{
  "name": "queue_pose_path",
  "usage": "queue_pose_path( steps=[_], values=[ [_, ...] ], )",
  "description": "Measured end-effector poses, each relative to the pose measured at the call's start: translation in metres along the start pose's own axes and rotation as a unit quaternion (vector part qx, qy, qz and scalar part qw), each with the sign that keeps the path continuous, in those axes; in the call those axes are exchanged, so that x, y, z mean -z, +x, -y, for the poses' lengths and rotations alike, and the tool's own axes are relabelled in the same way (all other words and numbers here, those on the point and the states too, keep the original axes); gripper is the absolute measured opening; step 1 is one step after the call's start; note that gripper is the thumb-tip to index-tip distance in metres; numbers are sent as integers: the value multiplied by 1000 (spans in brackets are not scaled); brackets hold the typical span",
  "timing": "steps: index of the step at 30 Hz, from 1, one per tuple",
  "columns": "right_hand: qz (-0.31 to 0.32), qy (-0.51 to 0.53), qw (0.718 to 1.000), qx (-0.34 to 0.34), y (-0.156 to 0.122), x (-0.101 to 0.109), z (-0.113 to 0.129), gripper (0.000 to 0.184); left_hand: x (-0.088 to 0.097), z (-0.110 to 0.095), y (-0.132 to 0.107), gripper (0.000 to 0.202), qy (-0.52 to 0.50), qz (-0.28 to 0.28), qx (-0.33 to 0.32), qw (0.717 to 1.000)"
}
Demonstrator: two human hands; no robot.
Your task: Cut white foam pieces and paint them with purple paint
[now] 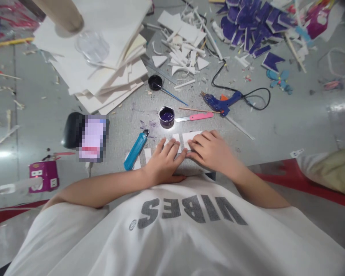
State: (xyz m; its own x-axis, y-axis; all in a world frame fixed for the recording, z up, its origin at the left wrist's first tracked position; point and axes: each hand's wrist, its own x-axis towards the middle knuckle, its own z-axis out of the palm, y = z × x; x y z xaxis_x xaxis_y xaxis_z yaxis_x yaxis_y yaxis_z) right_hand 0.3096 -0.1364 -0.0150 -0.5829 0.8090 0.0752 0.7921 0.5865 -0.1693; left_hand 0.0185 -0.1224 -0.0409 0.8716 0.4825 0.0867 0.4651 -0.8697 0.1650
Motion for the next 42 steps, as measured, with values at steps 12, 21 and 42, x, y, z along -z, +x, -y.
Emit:
queue_pose_path(
  steps=[12,21,42],
  values=[
    [-45,88,992,-73,3,-4,-14,39,-1,-1,0,112,6,3,0,1000],
    [1,116,991,-71,-3,-9,-28,72,25,-15,-1,85,45,-43,-15,998],
    [-19,106,993,-50,-29,-10,-37,66,62,56,-62,54,-61,37,398,915]
  ],
)
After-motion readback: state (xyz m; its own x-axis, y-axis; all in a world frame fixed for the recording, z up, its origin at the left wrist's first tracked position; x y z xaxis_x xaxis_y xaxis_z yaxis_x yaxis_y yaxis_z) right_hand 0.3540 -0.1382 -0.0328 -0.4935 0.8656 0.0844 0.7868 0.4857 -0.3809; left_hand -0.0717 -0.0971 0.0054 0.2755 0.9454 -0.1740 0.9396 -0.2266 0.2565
